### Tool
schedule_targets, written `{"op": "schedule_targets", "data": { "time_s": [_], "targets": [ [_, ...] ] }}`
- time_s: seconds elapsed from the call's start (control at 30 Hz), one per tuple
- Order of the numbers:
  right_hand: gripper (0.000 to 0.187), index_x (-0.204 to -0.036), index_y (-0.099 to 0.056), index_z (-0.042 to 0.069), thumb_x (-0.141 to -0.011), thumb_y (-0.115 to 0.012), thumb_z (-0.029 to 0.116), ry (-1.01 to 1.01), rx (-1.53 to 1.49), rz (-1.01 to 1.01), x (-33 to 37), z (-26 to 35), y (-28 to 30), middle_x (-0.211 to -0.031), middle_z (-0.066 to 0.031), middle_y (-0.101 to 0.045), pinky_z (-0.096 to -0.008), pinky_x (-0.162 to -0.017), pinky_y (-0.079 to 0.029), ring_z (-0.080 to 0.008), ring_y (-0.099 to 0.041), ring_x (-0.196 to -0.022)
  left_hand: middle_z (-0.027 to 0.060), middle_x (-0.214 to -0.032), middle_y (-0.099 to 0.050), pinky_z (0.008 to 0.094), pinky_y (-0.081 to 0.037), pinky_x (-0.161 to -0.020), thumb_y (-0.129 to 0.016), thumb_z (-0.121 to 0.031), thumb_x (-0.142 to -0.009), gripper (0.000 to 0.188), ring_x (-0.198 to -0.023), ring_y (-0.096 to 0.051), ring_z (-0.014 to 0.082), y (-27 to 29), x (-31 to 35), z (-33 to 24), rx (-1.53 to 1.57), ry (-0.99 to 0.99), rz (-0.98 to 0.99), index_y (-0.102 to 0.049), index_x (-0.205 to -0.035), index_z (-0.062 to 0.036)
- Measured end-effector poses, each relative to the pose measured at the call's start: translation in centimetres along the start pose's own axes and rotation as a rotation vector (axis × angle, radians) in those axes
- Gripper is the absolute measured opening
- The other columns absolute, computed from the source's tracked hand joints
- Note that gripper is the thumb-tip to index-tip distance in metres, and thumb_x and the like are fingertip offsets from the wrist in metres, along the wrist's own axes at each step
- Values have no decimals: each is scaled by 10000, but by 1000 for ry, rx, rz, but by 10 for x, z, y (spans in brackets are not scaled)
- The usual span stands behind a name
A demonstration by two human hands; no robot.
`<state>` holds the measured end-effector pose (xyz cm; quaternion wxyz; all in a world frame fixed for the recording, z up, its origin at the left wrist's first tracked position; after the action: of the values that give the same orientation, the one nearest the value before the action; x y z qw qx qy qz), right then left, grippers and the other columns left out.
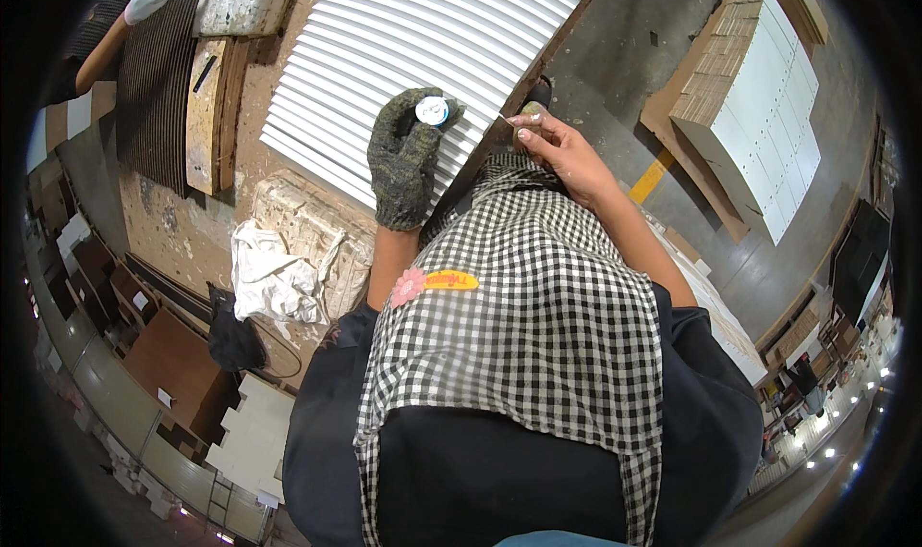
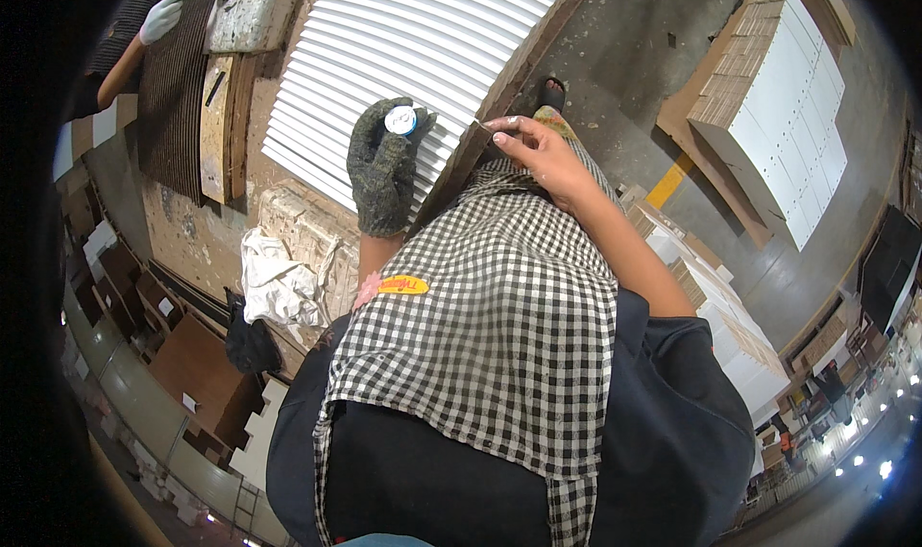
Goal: The person wipes a white corrugated panel with a cloth, then uses a small metal spatula to apply adhesive from a small container onto the panel's surface. They spread the adhesive along the panel's grooves and edges.
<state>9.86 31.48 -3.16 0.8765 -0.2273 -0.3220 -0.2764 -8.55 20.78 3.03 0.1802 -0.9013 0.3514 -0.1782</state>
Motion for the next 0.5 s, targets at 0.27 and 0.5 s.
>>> {"op": "schedule_targets", "data": {
  "time_s": [0.27, 0.5],
  "targets": [
    [263, -1211, -699, 116, -969, -667, 213, 291, 215, -117, 3, 18, 9, -874, 12, -613, -280, -747, -449, -99, -531, -785, 197, -1238, -640, 440, -553, -994, -664, -46, -930, 394, -1129, -656, 307, -2, 1, -1, 33, 16, -5, -551, -1296, 44],
    [261, -1157, -740, 178, -899, -709, 153, 588, 902, -378, 40, 79, -7, -804, -38, -573, -340, -726, -459, -208, -566, -760, 192, -1234, -643, 431, -549, -996, -663, -51, -931, 386, -1125, -655, 295, 1, 0, 0, -23, -4, -10, -558, -1290, 42]
  ]
}}
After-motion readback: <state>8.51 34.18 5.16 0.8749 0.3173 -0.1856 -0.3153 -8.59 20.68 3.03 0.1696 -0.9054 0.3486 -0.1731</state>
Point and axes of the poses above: each hand's wrist, its own x-axis away from the middle knuckle, its own y-axis out of the back of the hand, z = x × y, the point moved 10 cm from there along -x, towards the middle knuckle
